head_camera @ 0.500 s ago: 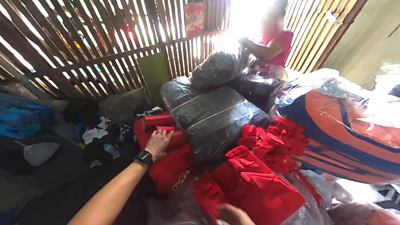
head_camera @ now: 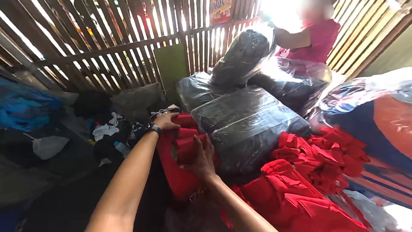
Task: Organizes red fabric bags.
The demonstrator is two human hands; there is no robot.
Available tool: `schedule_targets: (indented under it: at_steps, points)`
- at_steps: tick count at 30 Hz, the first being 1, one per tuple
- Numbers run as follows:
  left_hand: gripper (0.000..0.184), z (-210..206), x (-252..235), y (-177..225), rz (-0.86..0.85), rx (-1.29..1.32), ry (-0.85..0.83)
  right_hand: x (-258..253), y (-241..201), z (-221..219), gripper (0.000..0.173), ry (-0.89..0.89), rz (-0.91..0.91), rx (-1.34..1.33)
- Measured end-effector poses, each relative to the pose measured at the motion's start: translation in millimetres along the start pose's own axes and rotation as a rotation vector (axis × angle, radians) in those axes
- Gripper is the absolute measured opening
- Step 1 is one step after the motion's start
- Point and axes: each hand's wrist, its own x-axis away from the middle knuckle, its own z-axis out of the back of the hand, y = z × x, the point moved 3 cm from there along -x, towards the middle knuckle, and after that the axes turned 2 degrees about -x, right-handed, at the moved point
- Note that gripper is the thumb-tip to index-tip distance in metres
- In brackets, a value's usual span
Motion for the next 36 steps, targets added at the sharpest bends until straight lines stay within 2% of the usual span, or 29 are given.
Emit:
schedule_targets:
  at_steps: [2, 8, 11, 16, 19, 23, 26, 29, 36]
  points:
    - [0.065, -11.9, -8.6, -15.1, -0.016, -0.001, 0.010, -5.3, -1.4, -5.1, 0.131, 0.027, 0.019, 0.017]
    - [0.060, 9.7, -20.7, -33.8, -0.078, -0.146, -0.022, -15.1, -20.9, -22.6, 0.131, 0.011, -0.055, 0.026]
    - [0.059, 4.7, -27.7, -45.7, -0.089, -0.142, -0.010, -21.1, -27.6, -35.9, 0.127, 0.012, -0.088, 0.043]
    - [0.058, -13.9, -25.3, -63.0, -0.021, -0.078, 0.047, -23.2, -28.6, -47.4, 0.125, -0.084, -0.149, 0.126]
    - [0.061, -6.4, -16.7, -66.9, 0.046, -0.150, 0.035, -26.7, -31.1, -45.2, 0.125, -0.148, -0.146, 0.113]
    - [0.059, 9.5, -8.6, -40.6, 0.014, -0.191, -0.055, -19.8, -24.4, -27.4, 0.130, -0.142, -0.117, 0.087]
    - [0.053, 15.3, -6.7, -25.5, -0.021, -0.222, -0.097, -16.9, -25.5, -9.1, 0.135, -0.264, -0.132, 0.122]
    - [0.051, 14.6, -8.2, -18.8, -0.062, -0.210, -0.071, -14.2, -27.5, 4.6, 0.129, -0.329, -0.139, 0.145]
    - [0.054, 29.6, -2.2, -7.3, -0.030, -0.180, -0.037, -14.0, -28.3, 20.5, 0.124, -0.326, -0.141, 0.139]
